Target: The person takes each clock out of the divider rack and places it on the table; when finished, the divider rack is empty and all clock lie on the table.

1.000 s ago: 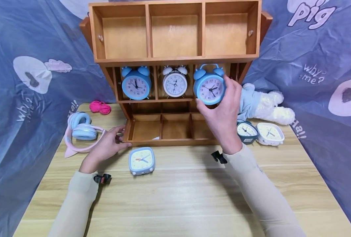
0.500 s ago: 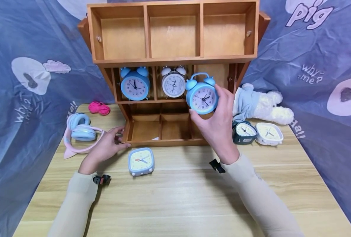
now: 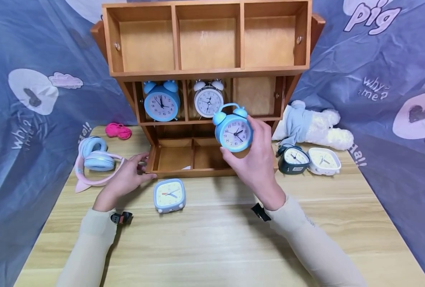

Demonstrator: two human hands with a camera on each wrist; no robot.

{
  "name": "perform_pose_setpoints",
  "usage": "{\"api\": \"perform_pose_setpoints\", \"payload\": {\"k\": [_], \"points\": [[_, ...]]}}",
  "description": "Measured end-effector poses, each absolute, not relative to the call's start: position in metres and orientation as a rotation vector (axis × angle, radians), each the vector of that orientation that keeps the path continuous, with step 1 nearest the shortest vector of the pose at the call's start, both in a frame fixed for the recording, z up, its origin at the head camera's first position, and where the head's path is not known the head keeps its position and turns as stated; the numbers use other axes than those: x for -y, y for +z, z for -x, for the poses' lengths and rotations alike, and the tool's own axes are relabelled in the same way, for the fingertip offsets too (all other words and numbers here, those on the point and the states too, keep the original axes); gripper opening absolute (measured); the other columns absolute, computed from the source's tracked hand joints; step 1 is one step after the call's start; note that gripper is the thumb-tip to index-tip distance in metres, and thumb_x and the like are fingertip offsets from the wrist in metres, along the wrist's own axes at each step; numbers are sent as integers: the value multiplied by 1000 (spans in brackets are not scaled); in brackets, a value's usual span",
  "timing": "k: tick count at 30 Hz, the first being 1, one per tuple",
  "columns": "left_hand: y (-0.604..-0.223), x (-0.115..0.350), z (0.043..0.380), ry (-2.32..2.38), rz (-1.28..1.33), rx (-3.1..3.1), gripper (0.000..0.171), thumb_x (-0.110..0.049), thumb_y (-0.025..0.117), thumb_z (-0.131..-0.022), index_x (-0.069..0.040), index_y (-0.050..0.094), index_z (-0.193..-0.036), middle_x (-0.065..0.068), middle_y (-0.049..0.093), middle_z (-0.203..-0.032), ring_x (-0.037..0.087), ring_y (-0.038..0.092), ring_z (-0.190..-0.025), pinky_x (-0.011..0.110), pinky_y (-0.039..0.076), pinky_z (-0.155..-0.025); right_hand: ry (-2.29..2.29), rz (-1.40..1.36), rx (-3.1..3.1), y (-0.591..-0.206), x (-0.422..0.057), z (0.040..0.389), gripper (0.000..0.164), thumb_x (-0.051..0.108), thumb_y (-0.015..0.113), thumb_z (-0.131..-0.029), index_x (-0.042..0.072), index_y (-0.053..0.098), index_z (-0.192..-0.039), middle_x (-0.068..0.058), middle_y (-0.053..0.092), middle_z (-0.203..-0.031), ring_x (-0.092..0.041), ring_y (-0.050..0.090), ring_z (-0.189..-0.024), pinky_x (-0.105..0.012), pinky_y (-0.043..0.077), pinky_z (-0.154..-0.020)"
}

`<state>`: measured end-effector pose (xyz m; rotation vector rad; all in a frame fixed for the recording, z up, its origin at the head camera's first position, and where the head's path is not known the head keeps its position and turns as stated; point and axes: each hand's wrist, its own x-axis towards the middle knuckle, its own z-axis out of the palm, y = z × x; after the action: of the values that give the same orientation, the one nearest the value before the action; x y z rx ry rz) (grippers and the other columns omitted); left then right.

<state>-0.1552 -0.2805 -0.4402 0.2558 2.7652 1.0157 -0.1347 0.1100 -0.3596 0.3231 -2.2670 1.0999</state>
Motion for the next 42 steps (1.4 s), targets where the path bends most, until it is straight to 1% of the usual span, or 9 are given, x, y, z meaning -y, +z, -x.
{"api": "perform_pose_setpoints", "payload": {"k": [6,16,23,27,33,42], "points": [[-439,281,156,1013,-258,-2768,87,-25,85,-103,8,37,-168,31,63,-148,45,69,-126,55,60,-102,1121,-381,2307,-367,-104,127,98,26,97,-82,-2,48,-161,-26,52,-153,-39,54,-139,-52,52,-116],[-439,279,155,1011,-248,-2762,88,-24,85,-103,9,37,-168,31,63,-148,45,68,-126,56,59,-103,1128,-424,2369,-371,-99,113,99,27,98,-81,0,48,-162,-24,52,-152,-39,54,-138,-54,54,-115],[-437,278,155,1007,-244,-2760,87,-24,84,-103,9,37,-168,32,62,-148,45,68,-127,56,59,-104,1127,-423,2424,-373,-97,109,101,27,99,-80,2,50,-165,-23,53,-155,-39,58,-138,-55,56,-114],[-437,278,154,1006,-246,-2763,87,-23,84,-103,9,37,-168,32,62,-148,45,68,-127,56,58,-104,1115,-433,2482,-373,-97,106,102,30,100,-81,3,49,-165,-22,53,-155,-38,59,-136,-55,58,-113],[-437,279,154,1007,-247,-2764,87,-24,84,-103,9,37,-168,31,63,-147,44,69,-126,55,58,-103,1110,-487,2554,-377,-94,100,102,31,101,-80,4,49,-165,-19,54,-155,-35,60,-135,-54,57,-116],[-438,279,153,1006,-248,-2769,87,-24,85,-103,8,38,-168,31,63,-147,44,69,-126,55,58,-104,1136,-494,2661,-381,-90,92,104,31,101,-81,6,49,-167,-15,54,-156,-33,62,-134,-54,58,-113]]}}
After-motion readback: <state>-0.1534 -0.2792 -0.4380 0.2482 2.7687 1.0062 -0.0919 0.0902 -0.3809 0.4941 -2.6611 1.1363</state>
